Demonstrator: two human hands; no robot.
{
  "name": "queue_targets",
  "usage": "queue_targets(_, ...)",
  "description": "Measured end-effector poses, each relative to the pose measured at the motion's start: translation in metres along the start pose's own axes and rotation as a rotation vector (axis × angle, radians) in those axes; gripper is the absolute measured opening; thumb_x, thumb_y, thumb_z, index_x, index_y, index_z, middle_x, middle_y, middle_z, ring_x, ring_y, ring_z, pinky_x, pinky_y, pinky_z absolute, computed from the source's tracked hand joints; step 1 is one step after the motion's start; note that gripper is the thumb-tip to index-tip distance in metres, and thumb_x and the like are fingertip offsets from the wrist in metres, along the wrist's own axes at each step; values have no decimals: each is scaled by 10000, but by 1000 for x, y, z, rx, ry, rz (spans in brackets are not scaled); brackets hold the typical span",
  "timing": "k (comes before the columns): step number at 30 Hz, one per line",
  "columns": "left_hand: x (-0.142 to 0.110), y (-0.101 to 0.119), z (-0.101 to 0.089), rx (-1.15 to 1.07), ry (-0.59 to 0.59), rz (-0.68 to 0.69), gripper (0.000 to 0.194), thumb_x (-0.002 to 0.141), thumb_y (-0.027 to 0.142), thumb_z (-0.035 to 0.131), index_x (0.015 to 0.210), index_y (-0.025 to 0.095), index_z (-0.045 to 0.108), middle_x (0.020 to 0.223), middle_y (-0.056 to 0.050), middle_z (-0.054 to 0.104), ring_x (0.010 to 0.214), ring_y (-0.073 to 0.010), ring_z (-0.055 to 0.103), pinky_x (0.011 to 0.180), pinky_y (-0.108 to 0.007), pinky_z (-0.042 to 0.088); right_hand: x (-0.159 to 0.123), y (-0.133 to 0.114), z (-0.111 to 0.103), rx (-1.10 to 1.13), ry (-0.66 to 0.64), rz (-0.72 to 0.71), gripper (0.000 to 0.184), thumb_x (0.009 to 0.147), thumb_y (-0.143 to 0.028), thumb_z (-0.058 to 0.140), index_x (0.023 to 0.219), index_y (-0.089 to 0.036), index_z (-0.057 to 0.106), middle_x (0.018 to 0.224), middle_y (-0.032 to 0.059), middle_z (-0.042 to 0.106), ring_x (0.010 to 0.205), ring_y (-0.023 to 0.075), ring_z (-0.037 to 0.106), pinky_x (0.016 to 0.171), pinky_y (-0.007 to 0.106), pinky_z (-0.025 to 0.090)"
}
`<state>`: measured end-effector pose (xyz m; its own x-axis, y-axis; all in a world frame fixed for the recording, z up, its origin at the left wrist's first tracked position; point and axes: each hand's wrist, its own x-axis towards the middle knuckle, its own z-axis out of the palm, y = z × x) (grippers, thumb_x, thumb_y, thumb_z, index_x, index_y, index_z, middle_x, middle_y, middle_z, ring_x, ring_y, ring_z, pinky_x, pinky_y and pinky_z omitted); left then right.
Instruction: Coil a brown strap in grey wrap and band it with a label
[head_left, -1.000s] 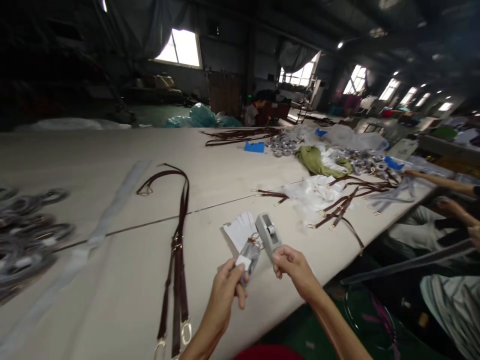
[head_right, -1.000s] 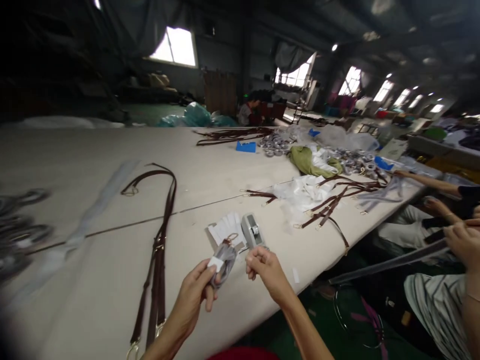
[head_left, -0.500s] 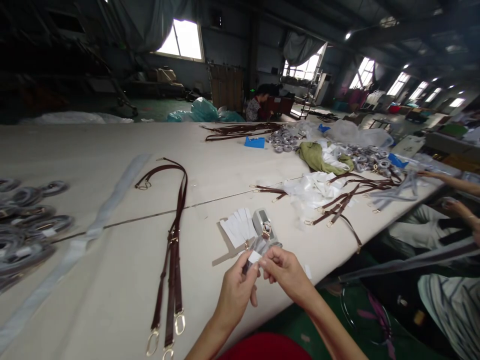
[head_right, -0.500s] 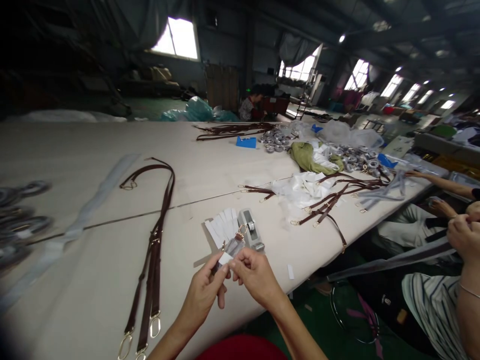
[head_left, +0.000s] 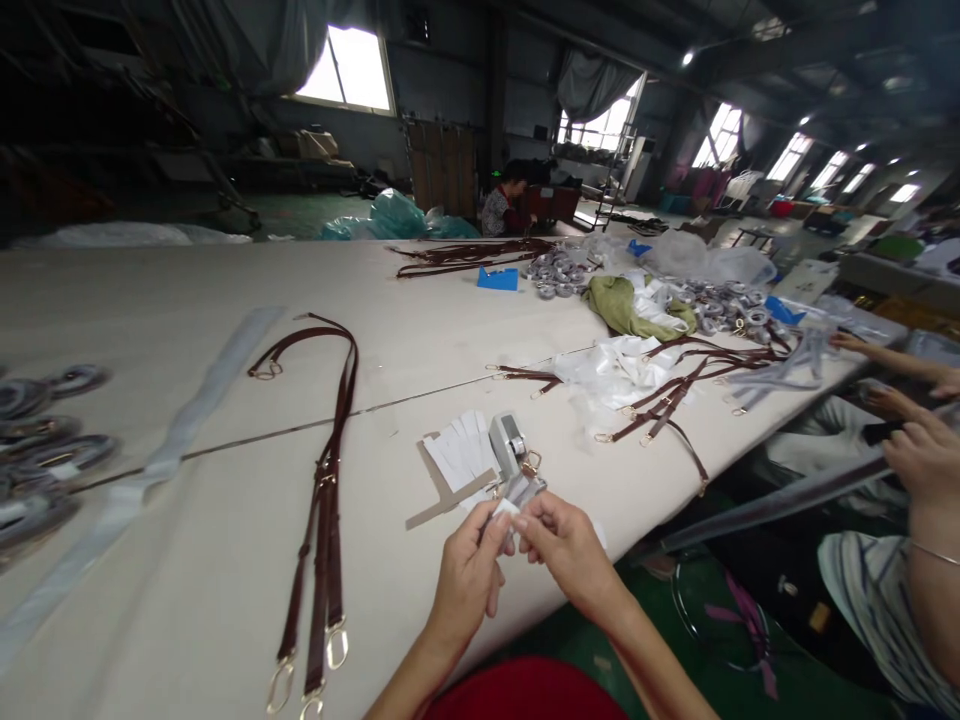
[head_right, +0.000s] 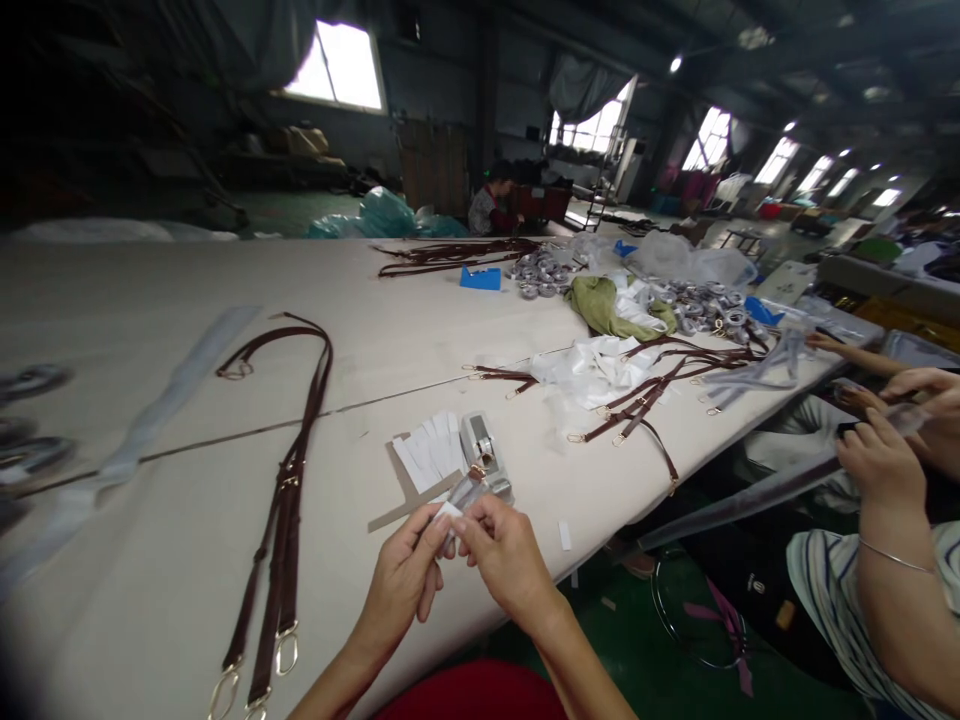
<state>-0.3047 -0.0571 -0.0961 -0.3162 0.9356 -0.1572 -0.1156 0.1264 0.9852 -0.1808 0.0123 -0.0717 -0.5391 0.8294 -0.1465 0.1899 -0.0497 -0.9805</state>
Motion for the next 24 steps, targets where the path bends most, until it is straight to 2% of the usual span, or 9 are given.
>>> queue_targets(4, -2, -1, 13, -59, 29, -27, 362, 899, 549, 479, 973, 201, 547, 646, 78, 550, 245, -25, 383, 313, -177, 329, -10, 2, -5, 73, 34, 3, 206, 857, -372, 608, 776, -186, 573, 675, -5, 661, 585, 115, 566, 583, 241, 452)
queue_targets(6, -4, -1, 19, -90, 38, -34, 358, 896, 548, 484, 937, 198, 543, 644, 77, 549, 250, -20, 378, 317, -173, 335, -14, 4, -8, 98, 88, 7, 192, 841, -360, 645, 873, -196, 552, 646, -29, 654, 574, 114, 569, 582, 239, 452)
queue_targets(8, -7, 0, 24, -126, 40, -37, 354, 893, 544, 494, 893, 194, 541, 636, 75, 549, 252, -15, 372, 317, -167, 330, -18, 7, -12, 157, 111, 14, 264, 822, -350, 680, 949, -216, 492, 604, -66, 633, 550, 111, 562, 574, 233, 448)
queue_targets(12, -12, 5, 33, -242, 4, -74, 371, 867, 539, 535, 780, 178, 539, 577, 71, 538, 250, 0, 316, 301, -152, 273, -25, 11, -20, 267, 37, -21, 277, 821, -323, 680, 929, -222, 446, 647, -55, 656, 611, 116, 592, 626, 240, 471)
queue_targets(17, -19, 12, 42, -305, -13, -91, 356, 850, 504, 566, 748, 164, 556, 529, 65, 535, 249, 5, 279, 312, -147, 287, -36, 12, -29, 167, 31, -52, 214, 851, -264, 633, 961, -227, 454, 683, -56, 672, 684, 125, 631, 704, 246, 486)
queue_targets(24, -33, 6, 57, -328, -7, -102, 342, 887, 481, 546, 789, 154, 572, 554, 58, 564, 246, 6, 314, 316, -131, 322, -51, 14, -42, 100, -14, -81, 211, 886, -276, 574, 1040, -224, 439, 753, -27, 716, 721, 141, 666, 747, 248, 505)
